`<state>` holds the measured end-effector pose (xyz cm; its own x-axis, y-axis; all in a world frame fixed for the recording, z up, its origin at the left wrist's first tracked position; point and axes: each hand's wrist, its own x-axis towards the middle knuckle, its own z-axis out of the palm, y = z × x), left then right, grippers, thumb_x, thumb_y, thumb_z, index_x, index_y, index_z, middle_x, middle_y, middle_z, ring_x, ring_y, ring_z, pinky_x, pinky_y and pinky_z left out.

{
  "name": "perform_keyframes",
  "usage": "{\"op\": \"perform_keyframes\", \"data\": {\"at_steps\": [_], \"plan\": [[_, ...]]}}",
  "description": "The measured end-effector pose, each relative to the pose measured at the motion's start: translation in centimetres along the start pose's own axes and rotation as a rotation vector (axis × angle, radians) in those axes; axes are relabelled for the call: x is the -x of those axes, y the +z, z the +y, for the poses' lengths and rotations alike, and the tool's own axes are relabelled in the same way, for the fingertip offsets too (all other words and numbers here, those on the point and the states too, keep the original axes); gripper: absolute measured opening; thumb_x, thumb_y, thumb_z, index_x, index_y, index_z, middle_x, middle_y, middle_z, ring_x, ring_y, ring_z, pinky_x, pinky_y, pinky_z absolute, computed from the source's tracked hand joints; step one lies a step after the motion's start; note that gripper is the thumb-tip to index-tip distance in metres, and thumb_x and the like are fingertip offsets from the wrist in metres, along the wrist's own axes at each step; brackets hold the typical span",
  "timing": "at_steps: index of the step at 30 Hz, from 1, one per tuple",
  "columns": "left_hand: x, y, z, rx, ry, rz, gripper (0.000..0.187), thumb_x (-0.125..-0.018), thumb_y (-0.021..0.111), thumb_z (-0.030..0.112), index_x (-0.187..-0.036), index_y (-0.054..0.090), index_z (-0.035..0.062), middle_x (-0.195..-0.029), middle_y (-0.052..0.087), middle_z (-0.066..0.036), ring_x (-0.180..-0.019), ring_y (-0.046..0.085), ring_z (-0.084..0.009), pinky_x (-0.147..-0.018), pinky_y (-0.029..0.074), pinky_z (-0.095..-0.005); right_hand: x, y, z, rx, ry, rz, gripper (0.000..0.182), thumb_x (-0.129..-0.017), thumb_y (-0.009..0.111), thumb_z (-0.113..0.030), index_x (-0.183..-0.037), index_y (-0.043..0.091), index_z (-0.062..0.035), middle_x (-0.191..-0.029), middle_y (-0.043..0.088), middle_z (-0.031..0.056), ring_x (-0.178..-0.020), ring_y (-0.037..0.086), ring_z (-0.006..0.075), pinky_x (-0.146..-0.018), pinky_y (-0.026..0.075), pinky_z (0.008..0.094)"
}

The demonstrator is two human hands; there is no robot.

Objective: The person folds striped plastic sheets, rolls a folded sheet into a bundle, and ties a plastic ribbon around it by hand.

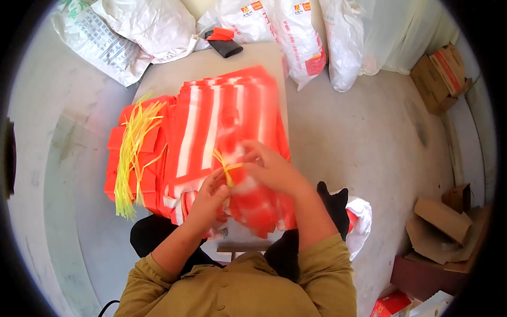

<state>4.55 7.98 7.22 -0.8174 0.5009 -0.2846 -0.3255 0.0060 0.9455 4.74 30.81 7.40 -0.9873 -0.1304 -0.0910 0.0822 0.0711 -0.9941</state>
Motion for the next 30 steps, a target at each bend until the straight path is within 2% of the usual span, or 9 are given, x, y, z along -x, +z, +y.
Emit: {"op": "perform_keyframes", "data": {"at_steps": [2, 4, 8, 11, 14, 17, 23, 26, 30], "plan": [[0.3, 0.0, 0.0, 0.331, 0.015, -0.044, 0.060, -0.107, 0.056, 0.039, -0.153, 0.040, 0.0056, -0.145, 0.056, -0.015, -0.126, 0.059, -0.0261, -0.103, 0.052, -0.0400, 1.1, 0.5, -1.6, -0.568, -0.081, -0.218, 0.052, -0.100, 0.065, -0.019, -0.148, 0.050, -0.0037, -0.118, 0.065, 0.0097, -0.101, 0.066, 0.0185, -0.088, 0.053, 0.0335], [0.5, 0.2, 0.5, 0.664, -0.029, -0.098, 0.058, -0.104, 0.059, 0.040, -0.148, 0.048, 0.0043, -0.137, 0.060, -0.012, -0.122, 0.063, -0.0250, -0.099, 0.055, -0.0377, 0.2, 0.6, -0.1, -0.343, -0.118, -0.139, 0.053, -0.098, 0.067, -0.018, -0.147, 0.051, -0.0033, -0.122, 0.064, 0.0098, -0.103, 0.065, 0.0176, -0.087, 0.053, 0.0321], [1.3, -0.6, -2.4, 0.588, -0.356, 0.031, 0.049, -0.108, 0.054, 0.034, -0.149, 0.045, 0.0087, -0.141, 0.059, -0.013, -0.128, 0.059, -0.0302, -0.108, 0.050, -0.0508, -1.3, 0.8, 1.7, 0.325, 0.022, 0.086, 0.061, -0.092, 0.071, -0.025, -0.145, 0.051, -0.0011, -0.134, 0.061, 0.0204, -0.116, 0.064, 0.0260, -0.097, 0.052, 0.0362], [1.2, 0.2, -2.0, 0.517, -0.266, -0.007, 0.045, -0.106, 0.057, 0.023, -0.147, 0.045, 0.0085, -0.139, 0.059, -0.012, -0.125, 0.061, -0.0283, -0.106, 0.052, -0.0492, -0.8, 1.6, 2.0, 0.335, -0.001, 0.170, 0.069, -0.091, 0.072, -0.029, -0.149, 0.047, -0.0016, -0.136, 0.060, 0.0235, -0.119, 0.064, 0.0314, -0.098, 0.051, 0.0402], [1.1, 0.6, -1.8, 0.481, -0.269, 0.124, 0.046, -0.104, 0.061, 0.017, -0.146, 0.045, 0.0081, -0.138, 0.060, -0.011, -0.124, 0.061, -0.0268, -0.105, 0.054, -0.0482, -0.2, 1.7, 1.0, 0.323, 0.156, 0.080, 0.073, -0.093, 0.070, -0.023, -0.156, 0.038, -0.0028, -0.131, 0.063, 0.0133, -0.103, 0.066, 0.0199, -0.087, 0.053, 0.0317], [0.7, 0.2, -1.9, 0.474, -0.258, 0.115, 0.046, -0.104, 0.061, 0.017, -0.146, 0.045, 0.0080, -0.138, 0.060, -0.011, -0.124, 0.061, -0.0270, -0.105, 0.054, -0.0490, -0.5, 2.0, 2.4, 0.229, 0.109, 0.022, 0.079, -0.096, 0.067, -0.023, -0.162, 0.028, -0.0055, -0.126, 0.065, 0.0138, -0.100, 0.067, 0.0210, -0.086, 0.054, 0.0323], [0.1, 0.0, -2.4, 0.595, -0.268, 0.157, 0.049, -0.103, 0.060, 0.012, -0.148, 0.040, 0.0080, -0.138, 0.057, -0.011, -0.121, 0.062, -0.0252, -0.100, 0.057, -0.0450, -1.0, 2.1, 2.5, 0.276, -0.069, 0.293, 0.032, -0.096, 0.066, -0.012, -0.126, 0.062, -0.0023, -0.101, 0.069, 0.0091, -0.092, 0.065, 0.0151, -0.082, 0.054, 0.0310], [-0.1, 0.0, -2.8, 0.609, -0.271, 0.164, 0.049, -0.104, 0.060, 0.015, -0.148, 0.041, 0.0086, -0.138, 0.057, -0.011, -0.122, 0.062, -0.0258, -0.101, 0.056, -0.0457, -1.1, 1.8, 3.1, 0.210, -0.044, 0.112, 0.012, -0.094, 0.068, -0.010, -0.100, 0.065, 0.0003, -0.096, 0.067, 0.0058, -0.089, 0.062, 0.0125, -0.079, 0.053, 0.0307], [-0.3, 0.0, -3.0, 0.637, -0.269, 0.162, 0.048, -0.105, 0.059, 0.017, -0.149, 0.040, 0.0096, -0.139, 0.057, -0.011, -0.123, 0.061, -0.0266, -0.103, 0.055, -0.0465, -0.6, 1.7, 1.1, 0.087, 0.141, 0.037, 0.012, -0.095, 0.068, -0.011, -0.097, 0.065, 0.0006, -0.092, 0.067, 0.0042, -0.086, 0.062, 0.0124, -0.078, 0.051, 0.0300]]}}
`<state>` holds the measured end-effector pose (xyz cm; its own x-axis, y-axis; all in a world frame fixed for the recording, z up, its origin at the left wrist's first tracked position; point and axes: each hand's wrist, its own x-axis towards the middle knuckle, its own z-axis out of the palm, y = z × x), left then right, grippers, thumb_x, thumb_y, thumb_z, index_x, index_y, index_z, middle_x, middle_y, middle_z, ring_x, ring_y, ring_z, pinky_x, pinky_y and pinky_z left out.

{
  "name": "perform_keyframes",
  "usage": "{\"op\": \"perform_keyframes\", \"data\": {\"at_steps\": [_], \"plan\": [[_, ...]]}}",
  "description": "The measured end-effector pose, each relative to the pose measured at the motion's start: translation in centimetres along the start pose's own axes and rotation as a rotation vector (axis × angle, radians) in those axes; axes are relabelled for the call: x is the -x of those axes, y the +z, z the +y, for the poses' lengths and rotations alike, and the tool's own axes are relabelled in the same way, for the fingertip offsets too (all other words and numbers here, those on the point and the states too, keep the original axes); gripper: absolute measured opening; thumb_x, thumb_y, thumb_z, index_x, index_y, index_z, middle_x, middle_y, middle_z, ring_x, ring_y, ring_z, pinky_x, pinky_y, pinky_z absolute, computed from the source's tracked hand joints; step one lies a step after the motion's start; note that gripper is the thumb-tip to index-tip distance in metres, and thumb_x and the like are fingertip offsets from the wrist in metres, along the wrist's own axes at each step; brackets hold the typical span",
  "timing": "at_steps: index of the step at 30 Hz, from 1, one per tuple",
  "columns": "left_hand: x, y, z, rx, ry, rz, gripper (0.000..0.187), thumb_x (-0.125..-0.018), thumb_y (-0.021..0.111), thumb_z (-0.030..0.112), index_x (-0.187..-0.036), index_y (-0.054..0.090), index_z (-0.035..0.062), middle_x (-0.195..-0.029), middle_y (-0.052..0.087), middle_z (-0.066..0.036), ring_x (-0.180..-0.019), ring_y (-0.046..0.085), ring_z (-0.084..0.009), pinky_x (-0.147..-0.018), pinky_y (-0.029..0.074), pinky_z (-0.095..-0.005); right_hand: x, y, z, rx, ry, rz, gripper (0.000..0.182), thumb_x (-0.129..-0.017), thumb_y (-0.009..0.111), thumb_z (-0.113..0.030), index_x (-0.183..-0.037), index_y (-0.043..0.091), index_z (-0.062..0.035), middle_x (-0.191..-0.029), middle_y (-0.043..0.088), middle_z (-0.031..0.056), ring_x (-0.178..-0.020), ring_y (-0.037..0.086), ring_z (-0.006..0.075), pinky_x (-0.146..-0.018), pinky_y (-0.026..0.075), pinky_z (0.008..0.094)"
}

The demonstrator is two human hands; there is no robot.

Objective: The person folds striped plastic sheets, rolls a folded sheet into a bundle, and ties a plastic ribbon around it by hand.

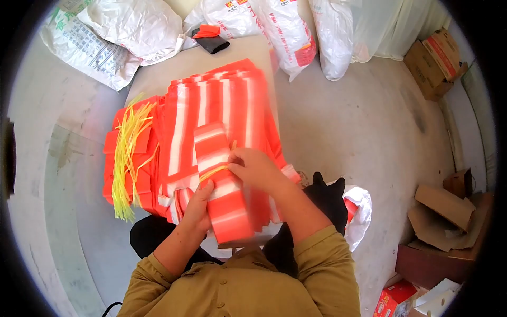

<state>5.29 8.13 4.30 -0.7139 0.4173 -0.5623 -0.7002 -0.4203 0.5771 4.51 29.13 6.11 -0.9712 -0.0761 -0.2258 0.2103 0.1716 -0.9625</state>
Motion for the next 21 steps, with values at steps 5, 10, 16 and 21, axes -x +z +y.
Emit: {"op": "perform_keyframes", "data": {"at_steps": [5, 10, 16, 21], "plan": [[0.0, 0.1, -0.1, 0.001, 0.009, -0.009, 0.048, -0.106, 0.058, 0.018, -0.149, 0.040, 0.0103, -0.140, 0.057, -0.011, -0.124, 0.060, -0.0270, -0.104, 0.055, -0.0469, -0.3, 0.0, 1.2, -0.011, -0.055, 0.049, 0.013, -0.096, 0.066, -0.013, -0.097, 0.065, 0.0002, -0.090, 0.067, 0.0047, -0.084, 0.062, 0.0121, -0.077, 0.051, 0.0297], [-0.3, 0.1, -0.2, -0.003, 0.011, -0.003, 0.043, -0.108, 0.054, 0.028, -0.147, 0.046, 0.0106, -0.142, 0.058, -0.012, -0.127, 0.060, -0.0287, -0.106, 0.053, -0.0498, 0.0, 0.4, 0.3, 0.061, -0.041, 0.064, 0.019, -0.097, 0.066, -0.018, -0.100, 0.061, -0.0004, -0.089, 0.067, 0.0057, -0.084, 0.062, 0.0113, -0.077, 0.051, 0.0296], [-0.8, 0.1, 0.0, -0.002, -0.005, -0.027, 0.046, -0.108, 0.055, 0.034, -0.147, 0.048, 0.0109, -0.143, 0.058, -0.012, -0.129, 0.059, -0.0304, -0.108, 0.051, -0.0514, -0.4, 0.3, 0.8, 0.054, -0.034, 0.069, 0.024, -0.096, 0.066, -0.021, -0.111, 0.059, -0.0038, -0.086, 0.068, 0.0060, -0.080, 0.062, 0.0109, -0.070, 0.050, 0.0295], [-0.4, 1.2, 0.4, -0.029, 0.028, -0.092, 0.047, -0.106, 0.058, 0.025, -0.149, 0.045, 0.0114, -0.143, 0.057, -0.012, -0.130, 0.058, -0.0307, -0.110, 0.051, -0.0520, -0.1, 0.7, -0.4, -0.168, 0.025, 0.040, 0.042, -0.096, 0.066, -0.014, -0.132, 0.048, -0.0051, -0.095, 0.069, 0.0094, -0.084, 0.064, 0.0123, -0.072, 0.051, 0.0306]]}}
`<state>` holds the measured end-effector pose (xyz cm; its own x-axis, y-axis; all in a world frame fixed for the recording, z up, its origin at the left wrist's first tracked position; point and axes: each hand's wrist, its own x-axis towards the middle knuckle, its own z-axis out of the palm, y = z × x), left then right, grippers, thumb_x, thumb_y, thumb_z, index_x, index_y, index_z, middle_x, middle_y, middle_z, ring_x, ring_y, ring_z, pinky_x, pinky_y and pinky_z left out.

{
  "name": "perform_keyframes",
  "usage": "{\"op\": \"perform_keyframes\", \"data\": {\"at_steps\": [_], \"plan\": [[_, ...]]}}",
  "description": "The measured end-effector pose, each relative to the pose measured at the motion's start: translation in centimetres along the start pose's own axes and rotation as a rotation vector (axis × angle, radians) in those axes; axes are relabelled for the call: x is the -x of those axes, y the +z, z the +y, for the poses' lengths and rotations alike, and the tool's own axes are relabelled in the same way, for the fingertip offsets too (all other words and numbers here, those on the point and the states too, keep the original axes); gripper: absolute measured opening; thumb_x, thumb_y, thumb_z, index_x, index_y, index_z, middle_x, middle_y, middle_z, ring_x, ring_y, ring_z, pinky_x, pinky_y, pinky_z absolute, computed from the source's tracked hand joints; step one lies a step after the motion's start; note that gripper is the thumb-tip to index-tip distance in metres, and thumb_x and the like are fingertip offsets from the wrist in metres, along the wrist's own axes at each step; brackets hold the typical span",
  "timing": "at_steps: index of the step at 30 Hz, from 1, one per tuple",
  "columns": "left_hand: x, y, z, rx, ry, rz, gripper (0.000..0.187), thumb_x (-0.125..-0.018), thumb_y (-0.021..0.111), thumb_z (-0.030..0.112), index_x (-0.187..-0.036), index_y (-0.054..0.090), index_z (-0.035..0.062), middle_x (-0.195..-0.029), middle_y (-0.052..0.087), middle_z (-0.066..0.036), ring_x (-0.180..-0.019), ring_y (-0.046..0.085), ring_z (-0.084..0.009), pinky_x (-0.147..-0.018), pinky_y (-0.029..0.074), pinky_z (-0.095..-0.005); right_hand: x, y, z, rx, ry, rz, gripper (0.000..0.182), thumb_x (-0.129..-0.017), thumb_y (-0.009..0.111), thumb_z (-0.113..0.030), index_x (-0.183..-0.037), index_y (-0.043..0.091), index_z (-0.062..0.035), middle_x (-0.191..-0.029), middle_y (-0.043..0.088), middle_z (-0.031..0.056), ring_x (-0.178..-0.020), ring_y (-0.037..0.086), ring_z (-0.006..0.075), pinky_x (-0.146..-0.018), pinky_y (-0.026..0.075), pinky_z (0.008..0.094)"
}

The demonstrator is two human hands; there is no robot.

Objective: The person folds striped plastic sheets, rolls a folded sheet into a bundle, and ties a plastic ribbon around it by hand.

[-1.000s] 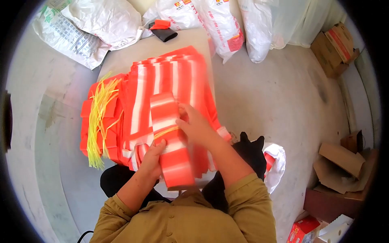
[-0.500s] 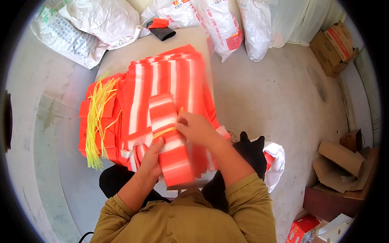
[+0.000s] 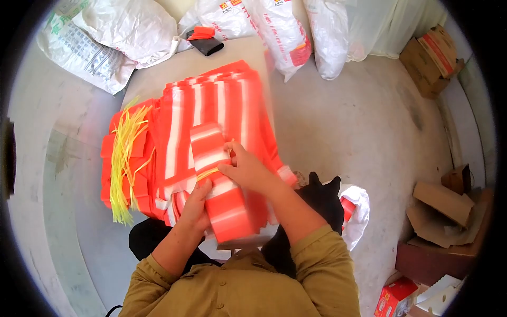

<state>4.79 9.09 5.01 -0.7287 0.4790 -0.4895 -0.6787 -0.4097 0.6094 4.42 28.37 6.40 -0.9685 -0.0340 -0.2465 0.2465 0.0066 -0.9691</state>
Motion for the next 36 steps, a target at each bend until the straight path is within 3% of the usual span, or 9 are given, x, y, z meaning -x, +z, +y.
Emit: {"op": "perform_keyframes", "data": {"at_steps": [2, 5, 9, 17, 19, 24, 26, 31, 36], "plan": [[0.5, 0.7, 0.0, -0.025, 0.002, 0.049, 0.049, -0.104, 0.059, 0.019, -0.149, 0.043, 0.0116, -0.142, 0.058, -0.011, -0.131, 0.058, -0.0300, -0.111, 0.050, -0.0519, 0.0, 0.2, 0.1, -0.158, -0.053, -0.014, 0.054, -0.097, 0.066, -0.010, -0.144, 0.040, -0.0034, -0.105, 0.071, 0.0162, -0.092, 0.068, 0.0169, -0.078, 0.055, 0.0329], [1.3, 0.0, -1.3, -0.091, 0.002, -0.045, 0.053, -0.102, 0.063, 0.015, -0.150, 0.041, 0.0093, -0.140, 0.059, -0.010, -0.129, 0.059, -0.0280, -0.109, 0.051, -0.0495, -0.5, 0.3, 0.6, -0.222, -0.182, 0.092, 0.057, -0.093, 0.067, -0.008, -0.144, 0.043, -0.0056, -0.101, 0.070, 0.0064, -0.085, 0.062, 0.0104, -0.075, 0.051, 0.0289], [2.4, -0.2, -3.0, -0.110, -0.114, -0.070, 0.048, -0.095, 0.069, 0.008, -0.138, 0.051, 0.0017, -0.130, 0.062, -0.008, -0.117, 0.062, -0.0190, -0.100, 0.053, -0.0379, -1.2, -0.5, 1.3, -0.049, -0.134, 0.157, 0.067, -0.093, 0.066, -0.008, -0.154, 0.037, -0.0064, -0.099, 0.068, 0.0059, -0.084, 0.060, 0.0107, -0.077, 0.050, 0.0294], [2.2, -0.8, -3.3, -0.173, -0.096, -0.043, 0.048, -0.098, 0.066, 0.007, -0.142, 0.047, 0.0020, -0.134, 0.062, -0.010, -0.120, 0.063, -0.0224, -0.103, 0.053, -0.0411, -0.4, -1.0, 0.6, -0.166, -0.053, 0.123, 0.074, -0.096, 0.067, -0.016, -0.160, 0.031, -0.0069, -0.099, 0.066, 0.0070, -0.088, 0.060, 0.0123, -0.079, 0.050, 0.0303], [2.3, -0.8, -3.3, -0.181, -0.088, -0.051, 0.048, -0.099, 0.066, 0.009, -0.143, 0.045, 0.0031, -0.135, 0.062, -0.011, -0.120, 0.064, -0.0238, -0.103, 0.054, -0.0427, -0.6, -1.1, 1.2, 0.022, -0.072, 0.115, 0.077, -0.096, 0.067, -0.018, -0.161, 0.028, -0.0062, -0.101, 0.066, 0.0073, -0.090, 0.060, 0.0128, -0.081, 0.050, 0.0309], [2.9, -0.6, -2.7, -0.160, -0.082, -0.018, 0.049, -0.098, 0.068, 0.008, -0.142, 0.045, 0.0029, -0.132, 0.063, -0.012, -0.118, 0.065, -0.0243, -0.102, 0.055, -0.0430, -0.5, -1.2, 3.5, 0.141, -0.185, 0.067, 0.084, -0.095, 0.071, -0.027, -0.161, 0.026, -0.0001, -0.143, 0.057, 0.0246, -0.123, 0.061, 0.0277, -0.105, 0.047, 0.0374], [2.8, -0.6, -3.0, -0.174, -0.065, -0.027, 0.049, -0.098, 0.065, 0.005, -0.143, 0.044, 0.0035, -0.134, 0.062, -0.012, -0.119, 0.065, -0.0250, -0.101, 0.055, -0.0437, 0.2, -1.0, 3.5, 0.152, -0.224, 0.067, 0.084, -0.095, 0.070, -0.024, -0.163, 0.024, -0.0064, -0.139, 0.059, 0.0197, -0.125, 0.059, 0.0255, -0.106, 0.046, 0.0371], [4.1, 0.7, -4.5, -0.242, -0.053, -0.139, 0.052, -0.100, 0.065, 0.012, -0.146, 0.044, 0.0043, -0.137, 0.062, -0.013, -0.122, 0.064, -0.0288, -0.103, 0.053, -0.0458, 1.3, -1.8, 2.8, 0.134, -0.248, -0.151, 0.076, -0.089, 0.069, -0.015, -0.158, 0.039, -0.0074, -0.151, 0.052, 0.0191, -0.135, 0.052, 0.0258, -0.113, 0.041, 0.0344], [6.3, -1.6, -4.6, -0.527, -0.324, -0.393, 0.050, -0.096, 0.073, 0.015, -0.140, 0.051, 0.0073, -0.133, 0.067, -0.014, -0.123, 0.065, -0.0285, -0.103, 0.053, -0.0407, 4.4, -4.1, -0.5, -0.170, -0.303, 0.101, 0.071, -0.088, 0.069, -0.006, -0.155, 0.045, -0.0091, -0.147, 0.055, 0.0114, -0.133, 0.052, 0.0212, -0.112, 0.042, 0.0335]]}}
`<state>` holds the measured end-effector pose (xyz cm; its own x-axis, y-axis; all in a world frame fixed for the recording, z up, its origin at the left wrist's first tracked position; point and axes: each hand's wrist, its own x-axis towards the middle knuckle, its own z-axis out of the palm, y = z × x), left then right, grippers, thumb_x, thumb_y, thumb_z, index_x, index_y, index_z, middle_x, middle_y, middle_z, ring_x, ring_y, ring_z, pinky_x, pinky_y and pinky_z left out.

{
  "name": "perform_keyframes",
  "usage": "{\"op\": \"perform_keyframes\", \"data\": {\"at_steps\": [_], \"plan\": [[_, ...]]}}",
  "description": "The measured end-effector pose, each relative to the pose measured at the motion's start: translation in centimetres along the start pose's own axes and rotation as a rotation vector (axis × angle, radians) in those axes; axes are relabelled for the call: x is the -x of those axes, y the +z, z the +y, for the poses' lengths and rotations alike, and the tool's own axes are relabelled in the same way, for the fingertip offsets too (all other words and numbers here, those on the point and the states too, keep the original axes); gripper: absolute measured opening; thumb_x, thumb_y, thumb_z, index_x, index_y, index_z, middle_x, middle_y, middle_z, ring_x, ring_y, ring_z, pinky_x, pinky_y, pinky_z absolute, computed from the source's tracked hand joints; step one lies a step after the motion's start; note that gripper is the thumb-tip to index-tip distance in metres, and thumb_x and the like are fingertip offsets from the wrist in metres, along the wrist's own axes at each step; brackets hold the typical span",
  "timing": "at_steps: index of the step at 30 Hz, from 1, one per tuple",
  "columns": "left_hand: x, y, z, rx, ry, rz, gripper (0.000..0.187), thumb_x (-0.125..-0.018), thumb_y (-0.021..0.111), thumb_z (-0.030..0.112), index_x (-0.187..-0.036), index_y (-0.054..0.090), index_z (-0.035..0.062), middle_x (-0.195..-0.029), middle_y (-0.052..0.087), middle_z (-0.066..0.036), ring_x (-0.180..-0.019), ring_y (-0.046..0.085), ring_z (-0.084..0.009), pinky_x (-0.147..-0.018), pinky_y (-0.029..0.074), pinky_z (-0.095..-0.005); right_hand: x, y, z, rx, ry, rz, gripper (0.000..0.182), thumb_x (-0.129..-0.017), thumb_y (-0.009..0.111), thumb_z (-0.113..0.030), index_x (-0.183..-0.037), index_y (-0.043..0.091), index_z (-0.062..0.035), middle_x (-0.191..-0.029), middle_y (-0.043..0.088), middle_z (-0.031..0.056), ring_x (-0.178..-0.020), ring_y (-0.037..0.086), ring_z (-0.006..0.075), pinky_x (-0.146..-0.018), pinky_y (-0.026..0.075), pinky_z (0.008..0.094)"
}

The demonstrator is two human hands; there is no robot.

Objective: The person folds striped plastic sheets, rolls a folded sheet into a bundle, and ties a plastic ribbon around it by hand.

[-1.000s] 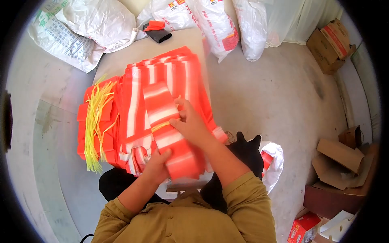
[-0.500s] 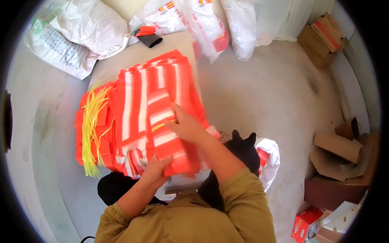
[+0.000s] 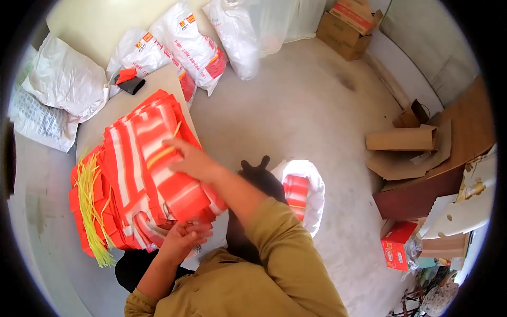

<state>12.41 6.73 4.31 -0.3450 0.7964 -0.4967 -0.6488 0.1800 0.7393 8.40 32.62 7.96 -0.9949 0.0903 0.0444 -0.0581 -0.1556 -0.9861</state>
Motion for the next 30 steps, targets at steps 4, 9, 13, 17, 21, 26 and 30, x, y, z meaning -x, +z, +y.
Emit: {"op": "perform_keyframes", "data": {"at_steps": [4, 9, 13, 17, 21, 26, 30], "plan": [[2.1, -2.1, -0.8, -0.377, -0.125, -0.148, 0.038, -0.100, 0.062, 0.004, -0.138, 0.053, 0.0038, -0.129, 0.069, -0.014, -0.119, 0.065, -0.0204, -0.100, 0.051, -0.0334, 4.1, -4.9, -4.7, -0.422, -0.132, 0.182, 0.079, -0.088, 0.072, -0.003, -0.158, 0.038, -0.0110, -0.153, 0.049, 0.0086, -0.133, 0.052, 0.0204, -0.112, 0.043, 0.0379], [3.1, -8.8, -6.0, -0.449, -0.308, 0.033, 0.039, -0.099, 0.067, 0.020, -0.134, 0.056, 0.0043, -0.123, 0.071, -0.013, -0.115, 0.068, -0.0216, -0.096, 0.052, -0.0352, 16.3, -14.5, -1.2, -0.263, -0.240, 0.440, 0.092, -0.088, 0.075, -0.005, -0.165, 0.023, -0.0079, -0.167, 0.028, 0.0052, -0.144, 0.042, 0.0228, -0.116, 0.039, 0.0414], [4.1, -13.5, -11.2, -0.277, -0.435, 0.155, 0.045, -0.097, 0.068, 0.022, -0.137, 0.053, 0.0051, -0.121, 0.070, -0.012, -0.115, 0.068, -0.0244, -0.094, 0.054, -0.0368, 27.5, -16.4, 4.2, -0.209, -0.077, 0.677, 0.090, -0.088, 0.074, -0.005, -0.164, 0.026, -0.0094, -0.155, 0.045, 0.0130, -0.142, 0.046, 0.0270, -0.115, 0.043, 0.0427], [4.5, -15.3, -14.7, -0.199, -0.507, 0.200, 0.046, -0.096, 0.068, 0.021, -0.137, 0.052, 0.0066, -0.121, 0.070, -0.011, -0.114, 0.068, -0.0238, -0.094, 0.054, -0.0367, 37.1, -15.4, 12.7, -0.229, 0.241, 0.879, 0.086, -0.087, 0.067, 0.003, -0.162, 0.028, -0.0081, -0.149, 0.051, 0.0158, -0.135, 0.053, 0.0299, -0.110, 0.050, 0.0429], [4.0, -15.1, -15.7, -0.288, -0.533, 0.262, 0.045, -0.097, 0.067, 0.020, -0.137, 0.051, 0.0072, -0.123, 0.069, -0.011, -0.114, 0.068, -0.0233, -0.092, 0.054, -0.0373, 40.2, -13.6, 18.7, -0.306, 0.399, 0.927, 0.088, -0.087, 0.064, 0.007, -0.163, 0.023, -0.0091, -0.148, 0.050, 0.0177, -0.133, 0.054, 0.0335, -0.106, 0.054, 0.0439], [3.4, -16.9, -17.0, -0.335, -0.479, 0.254, 0.045, -0.097, 0.067, 0.018, -0.138, 0.051, 0.0059, -0.126, 0.067, -0.012, -0.113, 0.067, -0.0231, -0.090, 0.054, -0.0373, 38.1, -14.4, 19.3, -0.309, 0.411, 0.931, 0.099, -0.089, 0.067, 0.006, -0.167, 0.011, -0.0201, -0.152, 0.047, 0.0183, -0.131, 0.057, 0.0330, -0.104, 0.055, 0.0464], [3.6, -16.0, -17.0, -0.447, -0.483, 0.320, 0.047, -0.096, 0.068, 0.015, -0.138, 0.050, 0.0044, -0.126, 0.067, -0.012, -0.112, 0.067, -0.0230, -0.089, 0.055, -0.0367, 38.4, -15.1, 22.7, -0.404, 0.497, 1.057, 0.103, -0.088, 0.071, 0.004, -0.167, 0.008, -0.0189, -0.154, 0.045, 0.0201, -0.130, 0.057, 0.0331, -0.100, 0.057, 0.0471]]}}
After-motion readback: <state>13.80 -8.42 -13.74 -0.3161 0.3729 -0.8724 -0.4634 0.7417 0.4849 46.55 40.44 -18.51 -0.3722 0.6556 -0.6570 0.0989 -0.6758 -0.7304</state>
